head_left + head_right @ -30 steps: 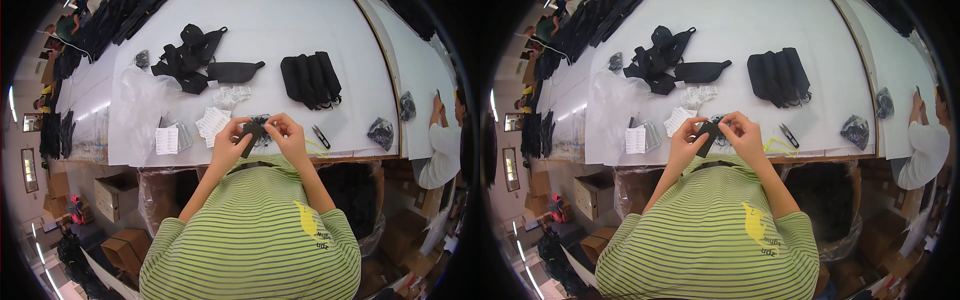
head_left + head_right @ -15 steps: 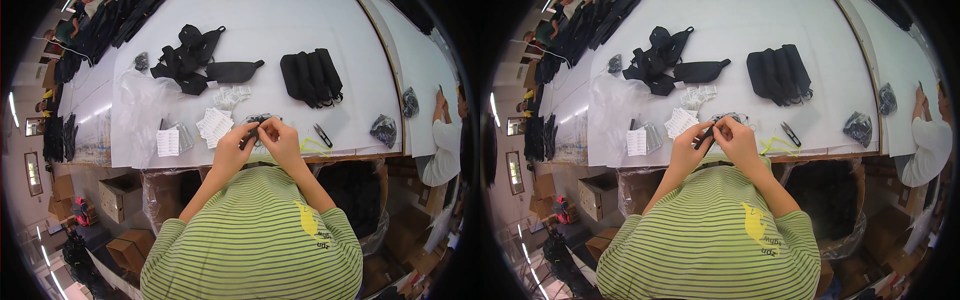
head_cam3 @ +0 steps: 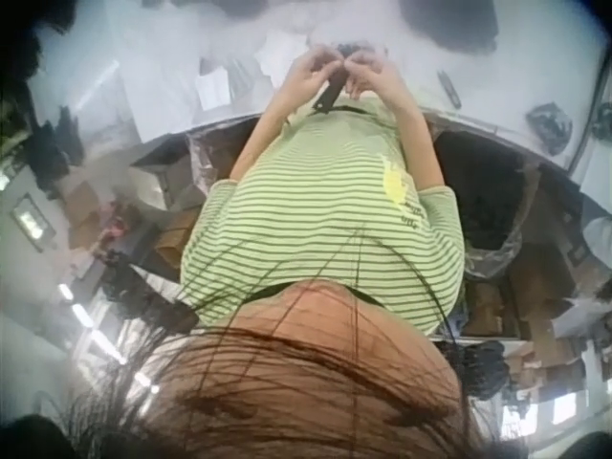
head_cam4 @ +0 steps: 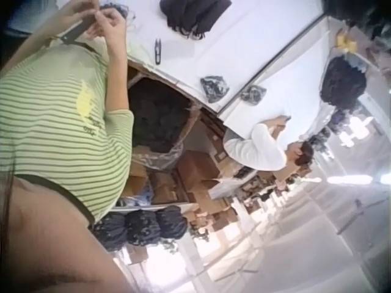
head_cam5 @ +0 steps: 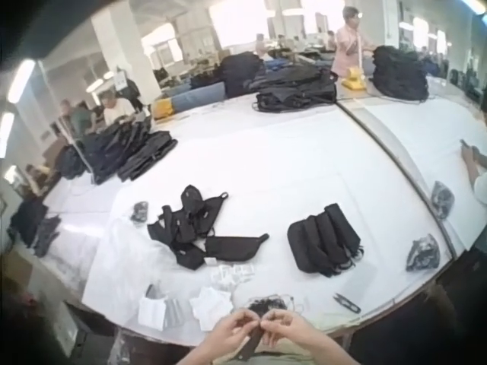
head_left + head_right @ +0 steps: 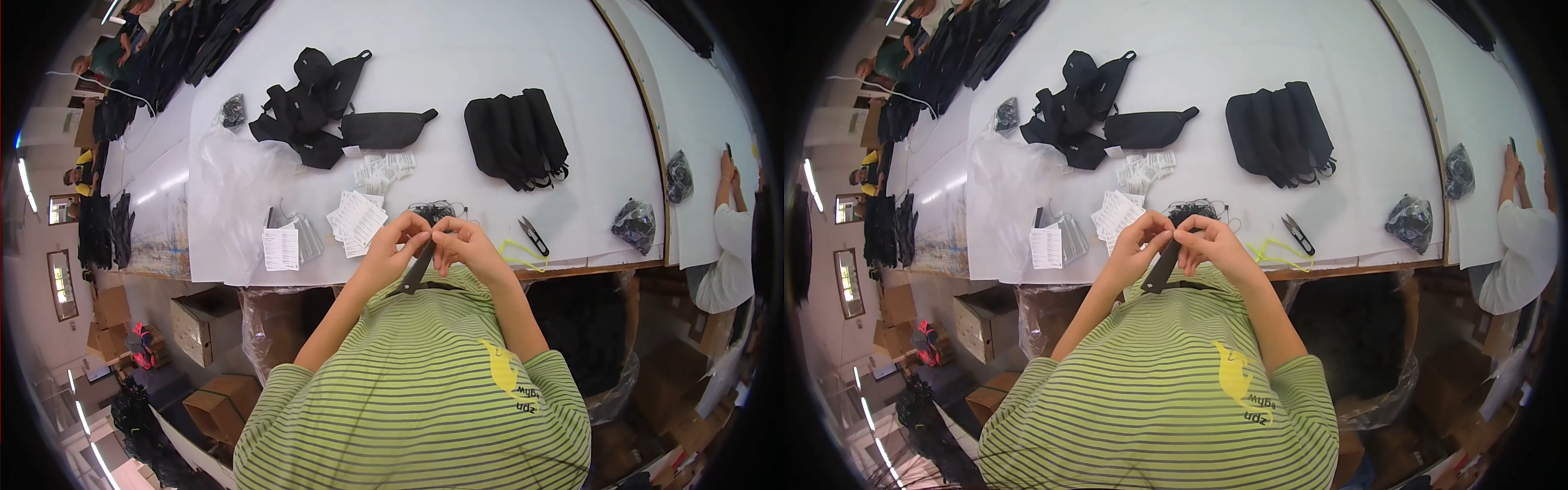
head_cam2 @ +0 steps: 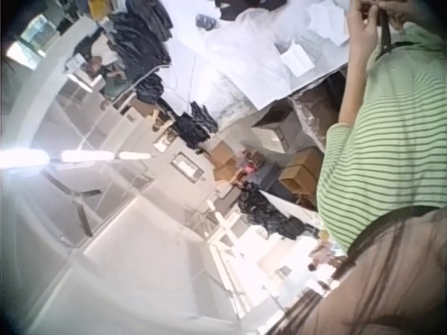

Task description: Inspecting and preparing black fabric pouches and attaching small components at a workbench.

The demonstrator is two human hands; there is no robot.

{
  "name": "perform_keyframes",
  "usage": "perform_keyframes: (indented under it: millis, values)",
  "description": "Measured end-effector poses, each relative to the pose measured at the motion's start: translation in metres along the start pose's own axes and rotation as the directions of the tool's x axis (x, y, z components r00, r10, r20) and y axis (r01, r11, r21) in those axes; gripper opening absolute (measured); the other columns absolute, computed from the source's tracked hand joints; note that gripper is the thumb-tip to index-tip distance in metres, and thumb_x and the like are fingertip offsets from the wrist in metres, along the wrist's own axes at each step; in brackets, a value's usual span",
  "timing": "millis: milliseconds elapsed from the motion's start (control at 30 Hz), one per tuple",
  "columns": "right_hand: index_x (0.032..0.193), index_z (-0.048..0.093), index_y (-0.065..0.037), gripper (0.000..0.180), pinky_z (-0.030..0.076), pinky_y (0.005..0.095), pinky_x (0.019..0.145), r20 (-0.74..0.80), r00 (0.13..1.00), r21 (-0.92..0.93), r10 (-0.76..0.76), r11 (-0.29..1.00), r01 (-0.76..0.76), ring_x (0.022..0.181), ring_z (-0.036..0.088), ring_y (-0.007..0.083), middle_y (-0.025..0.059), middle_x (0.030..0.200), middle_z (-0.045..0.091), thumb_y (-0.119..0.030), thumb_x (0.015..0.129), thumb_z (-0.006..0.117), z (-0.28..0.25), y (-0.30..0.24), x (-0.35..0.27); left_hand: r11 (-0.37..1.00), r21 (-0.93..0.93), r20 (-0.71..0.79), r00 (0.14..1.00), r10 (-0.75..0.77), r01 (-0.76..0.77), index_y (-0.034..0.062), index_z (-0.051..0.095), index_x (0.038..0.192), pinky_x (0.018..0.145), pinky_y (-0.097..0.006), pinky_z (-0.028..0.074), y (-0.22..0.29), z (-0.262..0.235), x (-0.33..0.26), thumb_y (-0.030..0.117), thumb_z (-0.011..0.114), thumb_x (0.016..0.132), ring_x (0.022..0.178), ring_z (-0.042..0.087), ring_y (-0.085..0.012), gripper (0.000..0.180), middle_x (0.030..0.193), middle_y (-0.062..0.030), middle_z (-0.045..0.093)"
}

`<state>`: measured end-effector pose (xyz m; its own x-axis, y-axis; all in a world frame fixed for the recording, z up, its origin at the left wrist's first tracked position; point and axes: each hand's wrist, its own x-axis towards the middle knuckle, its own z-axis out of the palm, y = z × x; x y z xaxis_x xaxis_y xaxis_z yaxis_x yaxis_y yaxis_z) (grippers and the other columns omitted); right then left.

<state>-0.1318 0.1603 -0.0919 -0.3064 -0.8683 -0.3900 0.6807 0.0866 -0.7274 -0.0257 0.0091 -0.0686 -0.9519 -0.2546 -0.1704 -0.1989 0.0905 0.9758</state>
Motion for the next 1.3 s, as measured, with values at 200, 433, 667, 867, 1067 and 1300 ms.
perform_keyframes:
  millis: [200, 433, 667, 867, 1067, 1300]
  values:
    - [0.087, 0.057, -0.005, 0.017, 0.045, 0.0228, 0.047, -0.115, 0.991, 0.111, -0.062, 0.991, 0.075, 0.051, 0.056, 0.0111, 0.0056, 0.061, 0.059, -0.021, 0.09, 0.059, -0.023, -0.006, 0.007, 1.0, 0.002, 0.065, 0.998, -0.005, 0.005, 0.0021, 0.051, 0.093, 0.059, -0.024, 0.043, -0.018, 0.002, 0.063, 0.008, 0.052, 0.093, 0.063, 0.054, -0.0102, 0.006, 0.076, -0.0046, 0.057]
    - [0.087, 0.062, -0.001, 0.012, 0.043, 0.0217, 0.046, -0.254, 0.957, 0.056, -0.139, 0.986, 0.158, 0.051, 0.054, 0.0098, 0.0049, 0.061, 0.058, -0.014, 0.088, 0.061, -0.034, -0.021, -0.001, 0.648, 0.75, -0.126, 0.934, 0.336, -0.132, 0.0033, 0.046, 0.121, 0.072, -0.037, 0.051, -0.119, -0.026, 0.21, 0.01, 0.062, 0.082, 0.08, 0.06, -0.0271, 0.043, 0.128, -0.0153, 0.045]
    - [0.089, 0.063, 0.0, 0.014, 0.041, 0.0212, 0.044, -0.287, 0.947, 0.083, -0.143, 0.981, 0.174, 0.051, 0.053, 0.008, 0.0044, 0.063, 0.059, -0.014, 0.088, 0.062, -0.039, -0.013, -0.009, 0.508, 0.861, -0.065, 0.982, 0.177, -0.034, 0.0034, 0.053, 0.098, 0.065, -0.043, 0.049, -0.119, -0.019, 0.203, 0.01, 0.059, 0.079, 0.079, 0.061, -0.0315, 0.021, 0.099, -0.0159, 0.056]
    - [0.089, 0.063, -0.001, 0.014, 0.038, 0.0193, 0.042, -0.31, 0.947, 0.104, -0.085, 0.987, 0.123, 0.049, 0.05, 0.0059, 0.0028, 0.061, 0.057, -0.014, 0.089, 0.061, -0.034, -0.007, 0.001, 0.438, 0.825, 0.201, 0.91, 0.362, -0.357, 0.0056, 0.055, 0.095, 0.074, -0.04, 0.045, -0.117, -0.016, 0.091, 0.005, 0.063, 0.073, 0.084, 0.054, -0.0304, 0.023, 0.094, -0.0116, 0.054]
    - [0.089, 0.064, -0.002, 0.016, 0.036, 0.0188, 0.041, -0.207, 0.975, -0.048, -0.077, 0.996, 0.068, 0.046, 0.047, 0.0056, 0.0015, 0.058, 0.055, -0.017, 0.089, 0.061, -0.017, 0.007, 0.014, 0.586, 0.758, 0.083, 0.933, 0.35, -0.287, 0.0038, 0.056, 0.097, 0.078, -0.037, 0.043, -0.139, -0.026, 0.061, -0.007, 0.056, 0.069, 0.089, 0.051, -0.0303, 0.029, 0.1, -0.0112, 0.053]
    - [0.089, 0.064, -0.003, 0.014, 0.034, 0.0181, 0.041, -0.195, 0.979, -0.051, -0.067, 0.997, 0.058, 0.044, 0.044, 0.0055, 0.0007, 0.056, 0.053, -0.017, 0.089, 0.061, -0.013, 0.023, 0.0, 0.694, 0.691, -0.025, 0.953, 0.301, -0.202, 0.0108, 0.06, 0.101, 0.08, -0.036, 0.043, -0.126, -0.032, 0.059, -0.011, 0.055, 0.068, 0.086, 0.051, -0.03, 0.04, 0.11, -0.0118, 0.05]
